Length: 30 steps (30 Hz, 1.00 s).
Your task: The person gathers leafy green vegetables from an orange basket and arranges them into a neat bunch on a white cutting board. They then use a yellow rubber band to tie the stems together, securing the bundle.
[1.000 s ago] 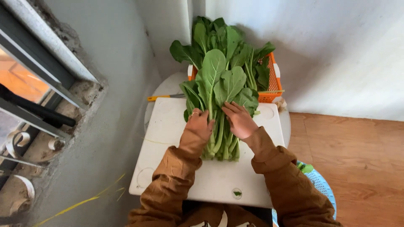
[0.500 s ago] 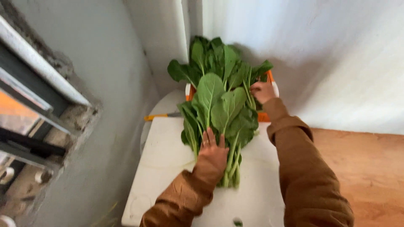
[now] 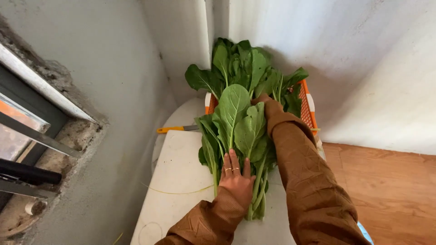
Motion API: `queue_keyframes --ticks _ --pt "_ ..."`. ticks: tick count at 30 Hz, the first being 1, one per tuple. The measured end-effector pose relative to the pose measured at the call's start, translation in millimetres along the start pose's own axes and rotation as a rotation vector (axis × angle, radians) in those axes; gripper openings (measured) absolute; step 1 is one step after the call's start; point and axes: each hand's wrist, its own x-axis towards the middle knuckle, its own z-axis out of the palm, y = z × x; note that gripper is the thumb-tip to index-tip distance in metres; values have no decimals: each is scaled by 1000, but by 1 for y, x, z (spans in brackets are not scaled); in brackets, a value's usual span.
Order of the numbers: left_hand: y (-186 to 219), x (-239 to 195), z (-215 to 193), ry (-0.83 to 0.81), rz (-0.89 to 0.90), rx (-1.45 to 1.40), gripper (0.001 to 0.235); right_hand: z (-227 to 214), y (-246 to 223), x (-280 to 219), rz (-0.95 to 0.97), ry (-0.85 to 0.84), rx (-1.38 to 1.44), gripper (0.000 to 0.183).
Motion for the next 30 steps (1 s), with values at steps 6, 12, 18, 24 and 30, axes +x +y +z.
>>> queue_keyframes --ticks 6,12,18,24,30 --pt "1 2 -7 -21 -6 -32 66 -11 19 56 -85 101 148 66" --pt "-4 1 -3 -70 -14 -2 67 -57 40 -66 -291 202 703 45" --pt "-19 12 -33 8 57 -3 67 -75 130 -22 -746 -29 1395 31" --pt "-34 31 -82 96 17 -263 53 -20 164 -230 -834 -29 1203 77" --pt "-10 44 -117 16 -213 -1281 63 83 203 -309 -798 295 1078 85"
